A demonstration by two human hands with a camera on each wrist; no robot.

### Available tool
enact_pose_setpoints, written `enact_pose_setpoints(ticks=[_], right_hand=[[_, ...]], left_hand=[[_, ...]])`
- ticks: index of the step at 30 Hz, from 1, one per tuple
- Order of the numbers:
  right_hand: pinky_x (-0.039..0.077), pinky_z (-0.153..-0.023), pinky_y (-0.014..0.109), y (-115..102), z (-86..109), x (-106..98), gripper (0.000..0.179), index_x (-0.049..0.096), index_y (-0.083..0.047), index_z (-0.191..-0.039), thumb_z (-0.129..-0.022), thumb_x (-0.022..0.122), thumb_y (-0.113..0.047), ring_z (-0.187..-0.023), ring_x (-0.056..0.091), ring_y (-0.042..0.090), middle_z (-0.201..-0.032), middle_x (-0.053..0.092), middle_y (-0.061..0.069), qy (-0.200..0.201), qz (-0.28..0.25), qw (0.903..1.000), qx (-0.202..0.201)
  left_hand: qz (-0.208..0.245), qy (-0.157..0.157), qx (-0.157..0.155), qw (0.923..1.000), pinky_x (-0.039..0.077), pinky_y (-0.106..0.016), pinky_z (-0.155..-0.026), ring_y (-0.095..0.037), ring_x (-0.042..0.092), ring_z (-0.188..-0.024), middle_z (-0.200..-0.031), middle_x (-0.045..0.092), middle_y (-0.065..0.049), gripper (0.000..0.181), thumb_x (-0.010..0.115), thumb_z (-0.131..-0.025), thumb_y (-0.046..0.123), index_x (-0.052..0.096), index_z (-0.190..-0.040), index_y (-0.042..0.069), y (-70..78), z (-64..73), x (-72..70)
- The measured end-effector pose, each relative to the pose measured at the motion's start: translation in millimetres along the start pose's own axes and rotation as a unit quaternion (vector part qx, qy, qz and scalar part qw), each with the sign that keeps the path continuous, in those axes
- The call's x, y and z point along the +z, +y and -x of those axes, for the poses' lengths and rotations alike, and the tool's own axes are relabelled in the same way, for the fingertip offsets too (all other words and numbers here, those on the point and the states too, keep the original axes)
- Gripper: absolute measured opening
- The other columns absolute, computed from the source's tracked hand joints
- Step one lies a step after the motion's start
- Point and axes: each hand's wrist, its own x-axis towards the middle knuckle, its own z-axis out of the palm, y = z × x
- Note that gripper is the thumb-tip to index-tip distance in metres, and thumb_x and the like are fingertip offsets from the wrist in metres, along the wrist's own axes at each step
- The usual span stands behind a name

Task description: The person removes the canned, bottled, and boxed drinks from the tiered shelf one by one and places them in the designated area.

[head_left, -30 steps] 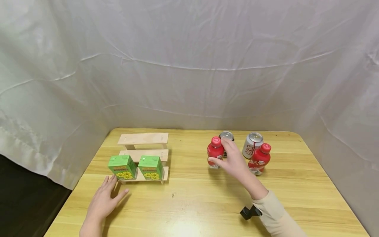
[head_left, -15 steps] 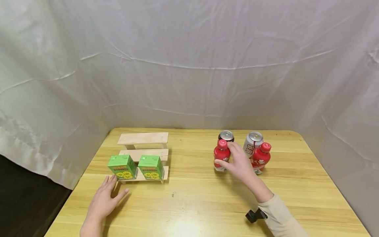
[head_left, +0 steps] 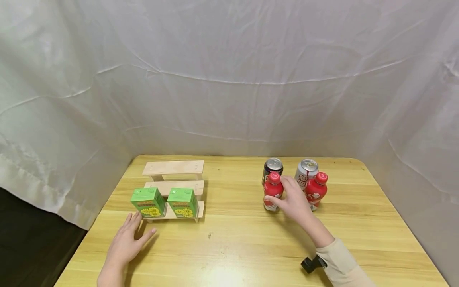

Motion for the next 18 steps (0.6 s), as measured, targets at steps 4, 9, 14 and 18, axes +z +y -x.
enact_pose_setpoints(ticks=[4, 9, 14, 18], right_hand=[[0.049, -0.1, 0.055, 2.9, 1.3, 2.8, 0.073, 0.055, 0.004, -0.129, -0.075, 0.083, -0.035, -0.117, 0.054, 0.036, -0.123, 0.06, 0.02, 0.005, 0.0, 1.0, 0.001], [0.046, -0.104, 0.055, 6.0, 1.2, 6.2, 0.075, 0.052, 0.005, -0.132, -0.077, 0.081, -0.038, -0.121, 0.052, 0.036, -0.127, 0.058, 0.021, -0.001, -0.005, 0.9999, 0.014], [0.046, -0.104, 0.056, 6.0, -0.1, 7.7, 0.075, 0.052, 0.006, -0.132, -0.078, 0.081, -0.037, -0.121, 0.052, 0.037, -0.127, 0.059, 0.022, -0.002, -0.002, 0.9998, 0.02], [0.047, -0.102, 0.056, 5.2, -0.2, 7.3, 0.073, 0.053, 0.005, -0.13, -0.076, 0.083, -0.034, -0.119, 0.053, 0.037, -0.125, 0.059, 0.022, 0.001, -0.002, 0.9998, 0.019]], left_hand=[[-0.001, 0.002, 0.002, 1.0, 0.022, -0.071, -0.111, -0.051, 0.023, -0.143, -0.154, 0.03, -0.028, 0.088, 0.059, -0.09, 0.057, 0.034, -0.148, -0.005, -0.2, 0.4, -0.2], [0.002, -0.001, 0.001, 1.0, 0.023, -0.071, -0.111, -0.051, 0.023, -0.143, -0.154, 0.03, -0.029, 0.088, 0.06, -0.09, 0.055, 0.035, -0.147, -0.006, 0.1, 0.6, -0.2], [0.002, 0.0, 0.003, 1.0, 0.023, -0.07, -0.111, -0.051, 0.023, -0.143, -0.154, 0.03, -0.029, 0.088, 0.06, -0.09, 0.055, 0.035, -0.147, -0.006, 0.7, 0.2, -0.8], [0.003, 0.0, 0.003, 1.0, 0.023, -0.07, -0.111, -0.051, 0.023, -0.143, -0.154, 0.03, -0.029, 0.088, 0.06, -0.09, 0.055, 0.035, -0.147, -0.006, 0.2, -0.3, -0.5]])
